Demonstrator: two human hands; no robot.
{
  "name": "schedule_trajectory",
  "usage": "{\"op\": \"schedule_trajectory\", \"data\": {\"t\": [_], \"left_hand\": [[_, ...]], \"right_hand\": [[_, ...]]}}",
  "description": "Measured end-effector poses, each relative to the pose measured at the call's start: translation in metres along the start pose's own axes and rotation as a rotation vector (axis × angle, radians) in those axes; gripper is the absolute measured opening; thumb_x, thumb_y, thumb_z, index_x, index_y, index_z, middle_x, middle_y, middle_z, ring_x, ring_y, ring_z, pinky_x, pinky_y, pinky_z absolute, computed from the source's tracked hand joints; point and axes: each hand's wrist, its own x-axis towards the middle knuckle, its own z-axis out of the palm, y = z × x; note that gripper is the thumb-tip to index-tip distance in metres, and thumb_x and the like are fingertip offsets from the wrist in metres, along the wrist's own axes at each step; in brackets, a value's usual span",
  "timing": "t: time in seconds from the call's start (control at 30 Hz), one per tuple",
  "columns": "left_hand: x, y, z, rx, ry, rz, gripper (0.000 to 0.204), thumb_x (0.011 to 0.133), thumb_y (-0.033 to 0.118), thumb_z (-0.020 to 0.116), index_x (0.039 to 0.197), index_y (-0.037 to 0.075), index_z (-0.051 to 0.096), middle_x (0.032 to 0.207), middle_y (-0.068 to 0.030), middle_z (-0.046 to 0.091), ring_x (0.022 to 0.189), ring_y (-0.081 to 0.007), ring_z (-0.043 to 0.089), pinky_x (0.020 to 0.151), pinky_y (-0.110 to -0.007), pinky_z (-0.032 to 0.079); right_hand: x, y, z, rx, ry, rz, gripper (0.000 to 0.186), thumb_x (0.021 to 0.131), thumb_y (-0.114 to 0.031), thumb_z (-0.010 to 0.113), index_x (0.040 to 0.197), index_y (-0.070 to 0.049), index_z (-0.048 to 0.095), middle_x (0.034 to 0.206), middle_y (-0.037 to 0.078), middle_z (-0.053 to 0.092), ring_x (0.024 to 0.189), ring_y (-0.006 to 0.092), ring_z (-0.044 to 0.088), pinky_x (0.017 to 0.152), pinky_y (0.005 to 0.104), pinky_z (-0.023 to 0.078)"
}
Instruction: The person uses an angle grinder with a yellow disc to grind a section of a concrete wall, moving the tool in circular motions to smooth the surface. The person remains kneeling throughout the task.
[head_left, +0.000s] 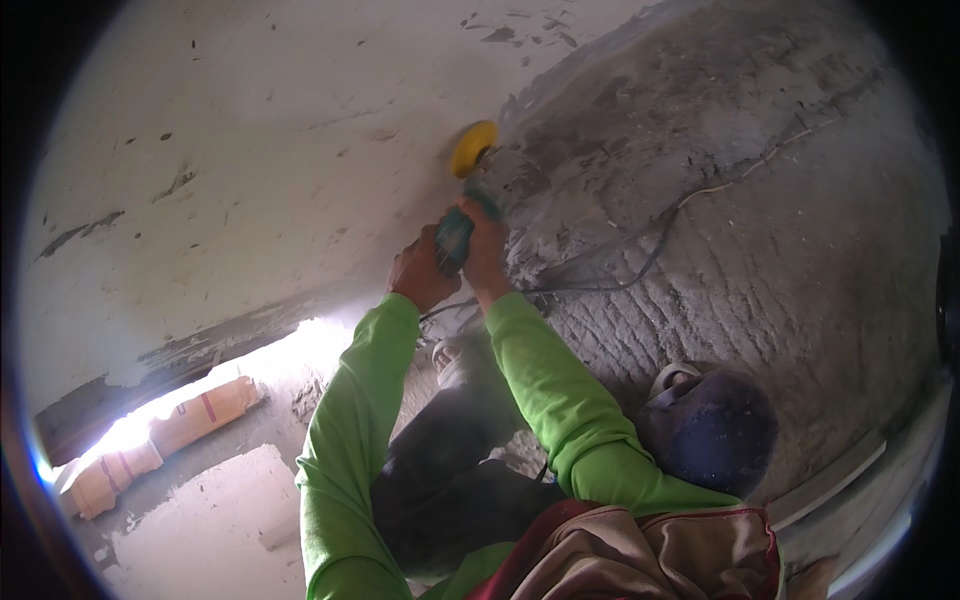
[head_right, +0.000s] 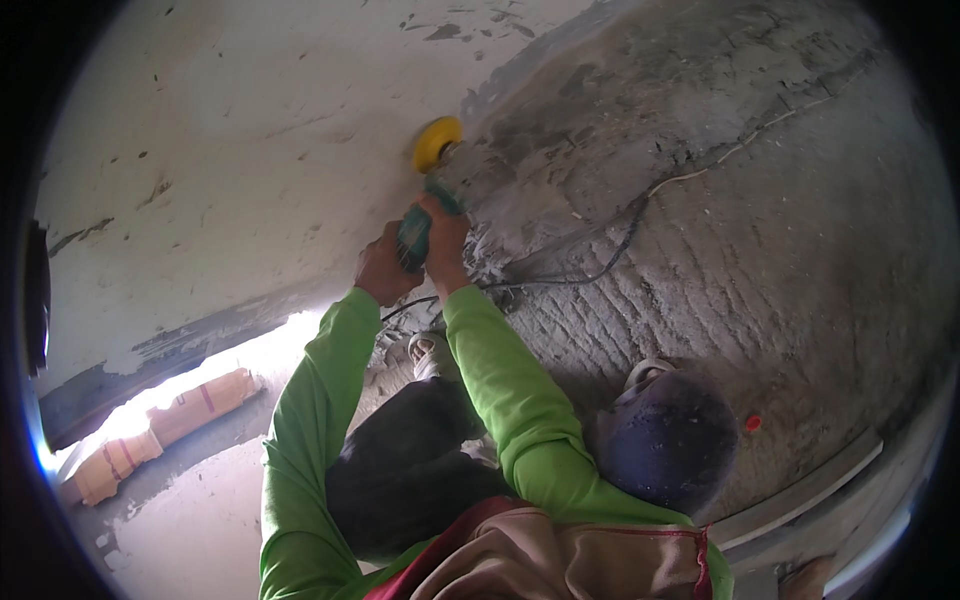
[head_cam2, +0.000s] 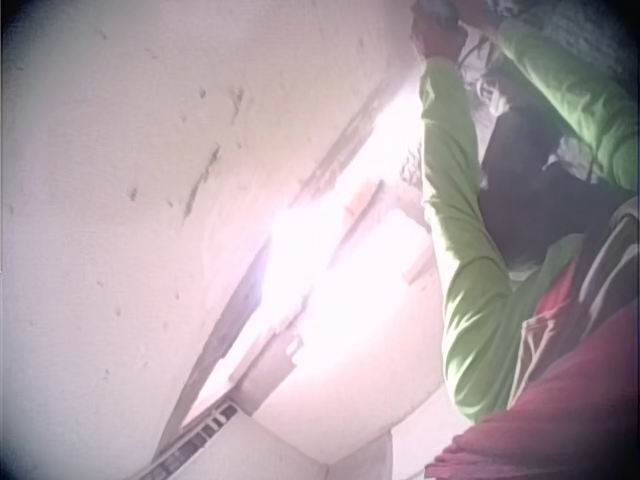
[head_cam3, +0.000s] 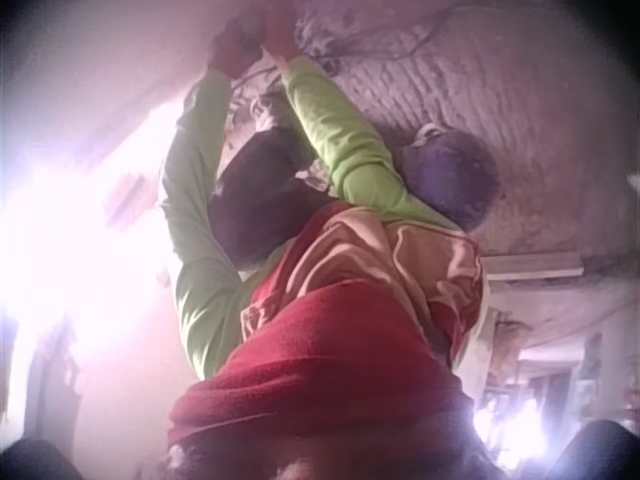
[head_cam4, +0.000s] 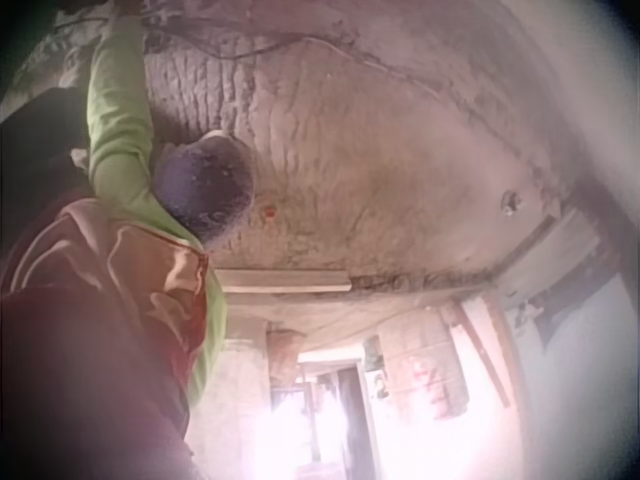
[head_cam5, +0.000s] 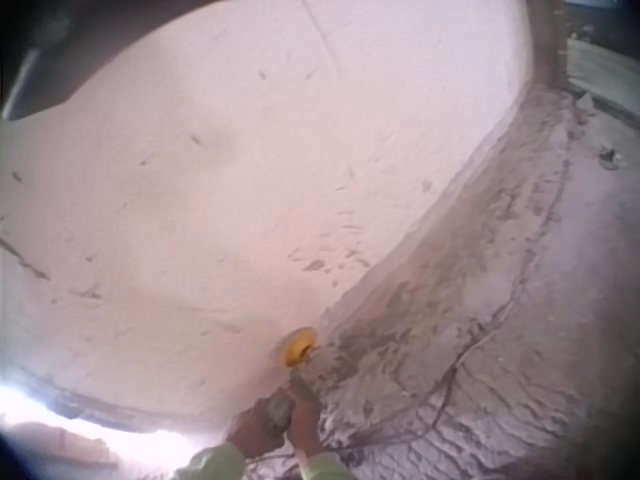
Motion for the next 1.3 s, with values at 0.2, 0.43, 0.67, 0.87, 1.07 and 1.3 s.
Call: {"op": "schedule_trajectory", "data": {"t": [0.2,0.43,0.67,0.87,1.07,1.3], "left_hand": [[0.008,0.006,0.002,-0.014,0.004,0.011,0.069,0.063,0.020,0.075,0.123,0.009,0.044,0.097,-0.0220,0.067,0.092,-0.0429,0.064,0.080,-0.049,0.051],[-0.001,-0.005,0.002,-0.059,0.010,0.005,0.069,0.064,0.021,0.075,0.124,0.009,0.044,0.099,-0.0222,0.067,0.093,-0.0430,0.064,0.082,-0.049,0.051],[0.002,0.003,0.001,-0.043,0.015,0.011,0.073,0.063,0.022,0.076,0.126,0.009,0.043,0.099,-0.0220,0.067,0.094,-0.0424,0.064,0.082,-0.049,0.051],[0.009,0.002,-0.001,-0.038,0.001,0.031,0.071,0.062,0.021,0.076,0.124,0.008,0.044,0.097,-0.0222,0.067,0.092,-0.0434,0.064,0.082,-0.049,0.051],[0.009,0.006,-0.005,-0.026,-0.008,0.016,0.069,0.062,0.020,0.075,0.122,0.007,0.044,0.097,-0.0229,0.067,0.092,-0.0438,0.064,0.081,-0.049,0.051],[-0.003,-0.005,-0.008,-0.024,-0.004,0.000,0.067,0.064,0.019,0.074,0.123,0.007,0.044,0.095,-0.0228,0.067,0.092,-0.0439,0.064,0.080,-0.049,0.051]], "right_hand": [[0.004,-0.013,0.002,0.007,0.015,0.021,0.017,0.084,-0.018,0.066,0.088,-0.002,0.064,0.077,0.007,0.064,0.068,0.0161,0.061,0.065,0.0294,0.050],[-0.001,0.000,0.001,0.002,-0.020,-0.050,0.016,0.083,-0.016,0.068,0.088,-0.002,0.065,0.079,0.007,0.065,0.069,0.0168,0.062,0.065,0.0293,0.051],[0.012,0.003,-0.007,-0.094,-0.002,-0.080,0.016,0.082,-0.016,0.069,0.089,-0.002,0.064,0.081,0.007,0.065,0.071,0.0171,0.063,0.066,0.0299,0.051],[0.006,-0.010,0.007,0.093,0.054,0.022,0.015,0.078,-0.014,0.073,0.083,-0.002,0.066,0.076,0.006,0.064,0.063,0.0173,0.061,0.060,0.0307,0.049],[0.003,-0.013,0.009,0.104,0.047,0.018,0.015,0.079,-0.014,0.072,0.086,-0.002,0.065,0.075,0.007,0.063,0.062,0.0174,0.061,0.059,0.0302,0.049],[-0.001,0.007,0.005,0.097,-0.024,0.012,0.014,0.084,-0.015,0.066,0.090,-0.003,0.062,0.078,0.008,0.062,0.070,0.0181,0.063,0.065,0.0313,0.051]]}}
